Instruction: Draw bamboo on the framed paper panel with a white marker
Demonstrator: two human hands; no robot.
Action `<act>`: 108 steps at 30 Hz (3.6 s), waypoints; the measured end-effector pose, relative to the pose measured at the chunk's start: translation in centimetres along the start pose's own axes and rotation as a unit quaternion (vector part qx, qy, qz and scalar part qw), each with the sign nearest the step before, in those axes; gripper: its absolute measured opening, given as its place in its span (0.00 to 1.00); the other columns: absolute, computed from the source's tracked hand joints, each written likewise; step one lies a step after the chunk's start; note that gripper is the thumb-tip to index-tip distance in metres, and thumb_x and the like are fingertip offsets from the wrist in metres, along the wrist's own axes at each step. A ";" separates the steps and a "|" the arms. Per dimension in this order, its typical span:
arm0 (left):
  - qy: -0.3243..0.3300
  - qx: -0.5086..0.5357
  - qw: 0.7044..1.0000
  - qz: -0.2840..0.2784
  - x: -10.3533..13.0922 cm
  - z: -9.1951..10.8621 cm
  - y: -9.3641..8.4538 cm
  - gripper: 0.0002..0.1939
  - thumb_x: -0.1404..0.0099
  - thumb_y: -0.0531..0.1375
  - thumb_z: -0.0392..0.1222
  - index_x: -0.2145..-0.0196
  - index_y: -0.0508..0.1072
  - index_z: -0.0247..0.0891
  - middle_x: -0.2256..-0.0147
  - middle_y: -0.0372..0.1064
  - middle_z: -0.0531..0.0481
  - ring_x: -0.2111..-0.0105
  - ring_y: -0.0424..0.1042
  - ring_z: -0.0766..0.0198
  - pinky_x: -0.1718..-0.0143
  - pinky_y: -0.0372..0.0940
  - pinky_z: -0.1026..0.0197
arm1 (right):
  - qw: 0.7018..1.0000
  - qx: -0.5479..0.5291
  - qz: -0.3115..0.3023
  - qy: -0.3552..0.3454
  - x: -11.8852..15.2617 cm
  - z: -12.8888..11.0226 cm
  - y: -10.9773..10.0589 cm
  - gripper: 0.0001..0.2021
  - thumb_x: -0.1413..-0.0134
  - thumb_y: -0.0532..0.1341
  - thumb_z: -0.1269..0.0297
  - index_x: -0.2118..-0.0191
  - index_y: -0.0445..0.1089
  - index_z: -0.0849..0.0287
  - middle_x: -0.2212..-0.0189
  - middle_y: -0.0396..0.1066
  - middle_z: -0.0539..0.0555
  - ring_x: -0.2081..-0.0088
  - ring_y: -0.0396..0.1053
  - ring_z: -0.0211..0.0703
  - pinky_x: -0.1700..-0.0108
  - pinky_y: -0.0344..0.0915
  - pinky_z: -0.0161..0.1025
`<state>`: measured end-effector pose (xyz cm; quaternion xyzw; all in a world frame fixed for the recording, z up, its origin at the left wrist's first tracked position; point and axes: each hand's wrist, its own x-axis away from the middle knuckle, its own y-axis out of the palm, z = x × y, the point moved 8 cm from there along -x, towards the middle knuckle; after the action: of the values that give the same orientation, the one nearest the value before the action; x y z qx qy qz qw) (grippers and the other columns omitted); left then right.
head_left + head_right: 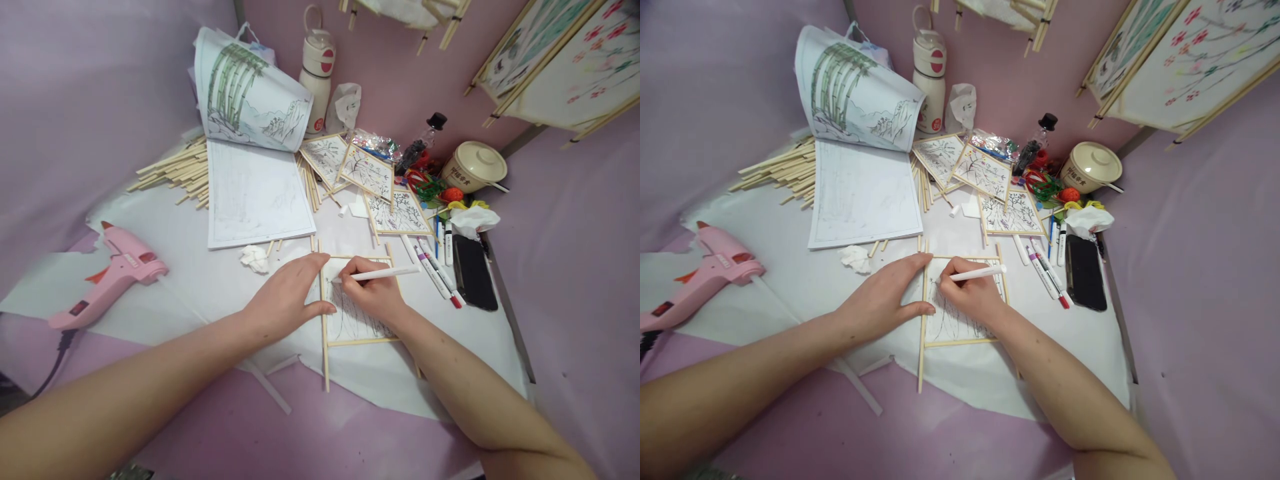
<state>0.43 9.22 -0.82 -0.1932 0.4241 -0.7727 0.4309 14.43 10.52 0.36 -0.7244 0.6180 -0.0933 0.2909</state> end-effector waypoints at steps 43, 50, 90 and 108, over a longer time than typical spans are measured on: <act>-0.007 0.000 1.000 -0.006 0.0 0.0 0.0 0.39 0.39 0.64 0.54 0.37 0.53 0.41 0.38 0.60 0.41 0.39 0.61 0.49 0.40 0.59 0.48 | 0.999 -0.016 0.018 0.044 0.0 0.6 -0.4 0.04 0.52 0.58 0.70 0.75 0.67 0.57 0.80 0.68 0.47 0.76 0.64 0.36 0.72 0.61 0.33; -0.004 0.008 1.000 -0.002 -0.1 -0.1 0.0 0.39 0.39 0.64 0.54 0.37 0.52 0.42 0.38 0.60 0.42 0.39 0.61 0.49 0.40 0.59 0.48 | 0.999 -0.011 0.015 0.030 0.0 0.4 -0.3 0.05 0.53 0.57 0.71 0.76 0.67 0.57 0.80 0.68 0.47 0.76 0.64 0.36 0.72 0.60 0.34; -0.004 0.006 1.000 -0.002 0.0 0.0 0.0 0.38 0.38 0.64 0.54 0.37 0.52 0.42 0.39 0.60 0.42 0.39 0.61 0.48 0.40 0.59 0.48 | 1.000 0.010 0.007 0.026 -0.1 0.2 -0.2 0.05 0.52 0.58 0.72 0.75 0.68 0.57 0.80 0.68 0.46 0.77 0.64 0.35 0.72 0.60 0.33; -0.003 0.001 1.000 0.000 0.0 -0.1 0.0 0.40 0.39 0.65 0.55 0.37 0.53 0.40 0.39 0.60 0.42 0.39 0.61 0.51 0.39 0.59 0.50 | 0.999 -0.005 0.028 0.036 0.0 0.5 -0.5 0.05 0.51 0.58 0.71 0.75 0.68 0.57 0.81 0.67 0.46 0.77 0.63 0.35 0.73 0.60 0.33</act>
<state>0.40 9.26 -0.85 -0.1951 0.4223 -0.7726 0.4320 15.07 10.65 0.23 -0.7048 0.6482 -0.1077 0.2673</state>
